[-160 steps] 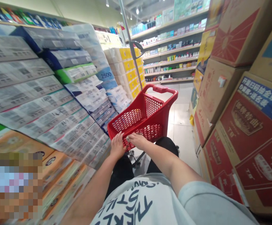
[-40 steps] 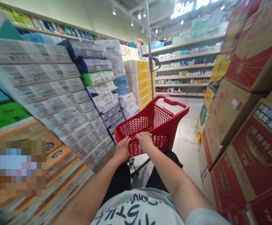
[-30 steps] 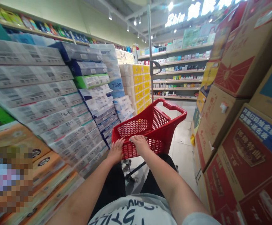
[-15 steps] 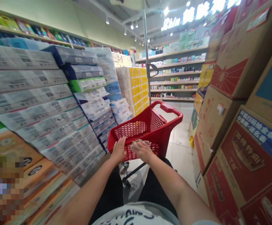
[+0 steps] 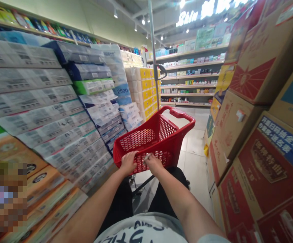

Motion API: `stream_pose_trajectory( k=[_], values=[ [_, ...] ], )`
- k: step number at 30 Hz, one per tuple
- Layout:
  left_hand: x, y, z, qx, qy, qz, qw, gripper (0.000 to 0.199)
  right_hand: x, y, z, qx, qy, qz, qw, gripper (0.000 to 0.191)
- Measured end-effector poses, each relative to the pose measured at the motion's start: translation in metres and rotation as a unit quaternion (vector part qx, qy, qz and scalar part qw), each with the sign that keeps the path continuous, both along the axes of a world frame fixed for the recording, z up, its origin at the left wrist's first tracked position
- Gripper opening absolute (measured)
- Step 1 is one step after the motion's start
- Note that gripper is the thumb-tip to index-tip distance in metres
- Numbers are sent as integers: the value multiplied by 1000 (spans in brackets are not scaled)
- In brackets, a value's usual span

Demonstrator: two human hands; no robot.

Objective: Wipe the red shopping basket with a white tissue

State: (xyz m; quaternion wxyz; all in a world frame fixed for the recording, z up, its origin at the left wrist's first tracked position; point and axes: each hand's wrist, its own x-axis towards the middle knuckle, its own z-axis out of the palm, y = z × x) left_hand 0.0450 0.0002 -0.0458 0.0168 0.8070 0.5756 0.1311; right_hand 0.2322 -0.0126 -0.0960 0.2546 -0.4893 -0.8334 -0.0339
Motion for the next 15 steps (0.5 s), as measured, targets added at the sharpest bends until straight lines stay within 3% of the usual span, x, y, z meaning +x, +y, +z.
stream_pose_trajectory(
  k=[6,11,15],
  values=[
    [-5,-6,-3,14,-19,-6,1000,66,-14,0,-3,23,17,21,999,26],
    [-4,-11,-6,16,-23,-9,1000,68,-23,-1,-5,20,19,20,999,13],
    [-2,-16,-13,38,-24,-24,999,68,-27,-2,-6,29,25,28,999,20]
  ],
)
